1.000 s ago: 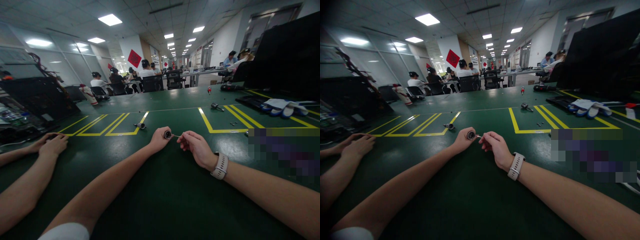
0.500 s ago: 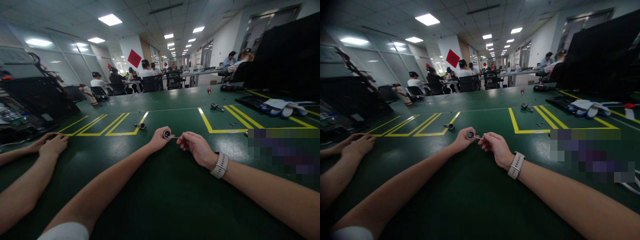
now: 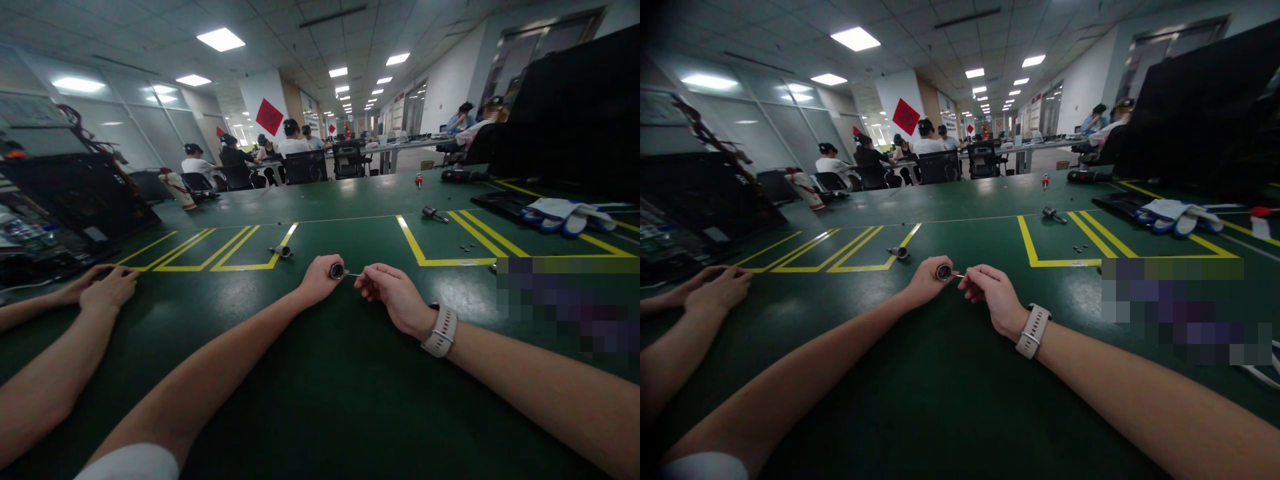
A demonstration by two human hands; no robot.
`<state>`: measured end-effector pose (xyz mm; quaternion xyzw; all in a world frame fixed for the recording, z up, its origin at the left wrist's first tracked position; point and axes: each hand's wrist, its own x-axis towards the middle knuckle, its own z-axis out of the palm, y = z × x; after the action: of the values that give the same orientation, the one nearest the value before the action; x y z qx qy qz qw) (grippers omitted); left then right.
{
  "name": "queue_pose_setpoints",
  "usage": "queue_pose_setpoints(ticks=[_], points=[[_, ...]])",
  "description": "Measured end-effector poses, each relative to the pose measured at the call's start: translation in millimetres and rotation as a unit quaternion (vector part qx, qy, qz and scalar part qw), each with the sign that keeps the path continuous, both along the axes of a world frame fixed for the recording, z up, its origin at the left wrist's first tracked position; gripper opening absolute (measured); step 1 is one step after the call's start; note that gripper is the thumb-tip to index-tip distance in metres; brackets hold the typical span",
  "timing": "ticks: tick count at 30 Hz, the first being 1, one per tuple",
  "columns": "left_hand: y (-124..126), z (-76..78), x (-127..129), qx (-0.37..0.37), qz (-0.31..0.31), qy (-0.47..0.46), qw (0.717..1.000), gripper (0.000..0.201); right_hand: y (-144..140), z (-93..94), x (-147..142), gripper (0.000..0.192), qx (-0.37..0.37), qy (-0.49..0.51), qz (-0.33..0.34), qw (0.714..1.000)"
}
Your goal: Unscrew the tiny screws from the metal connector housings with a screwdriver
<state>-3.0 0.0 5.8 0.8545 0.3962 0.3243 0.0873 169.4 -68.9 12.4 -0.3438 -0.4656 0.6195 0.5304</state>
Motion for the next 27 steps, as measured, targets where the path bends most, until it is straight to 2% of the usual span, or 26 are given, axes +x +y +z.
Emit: queue_pose_setpoints(ticks=[6,14,22,24,27], points=[[1.2,-2.1,-1.1,-0.055,-0.052,-0.092,0.993,0.021,0.0,2.4,1.4,0.018,-0.012,0.024,0.011,1.0],[-1.4,2.2,1.0,0.016,0.011,0.029,0.999,0.019,-1.8,-3.4,-3.1,0.019,0.024,-0.036,-0.026,0.999],[0.3,-0.3,-1.2,-0.058,-0.059,-0.087,0.993,0.019,1.0,3.7,0.9,0.019,-0.019,0.024,0.009,0.999],[0.6,-0.3,-1.2,-0.065,-0.063,-0.091,0.992,0.02,1.2,3.2,1.0,0.019,-0.019,0.031,0.014,0.999],[0.2,0.1,-0.6,-0.047,-0.036,-0.049,0.997,0.019,0.5,1.3,0.2,0.019,-0.013,0.032,0.004,0.999]])
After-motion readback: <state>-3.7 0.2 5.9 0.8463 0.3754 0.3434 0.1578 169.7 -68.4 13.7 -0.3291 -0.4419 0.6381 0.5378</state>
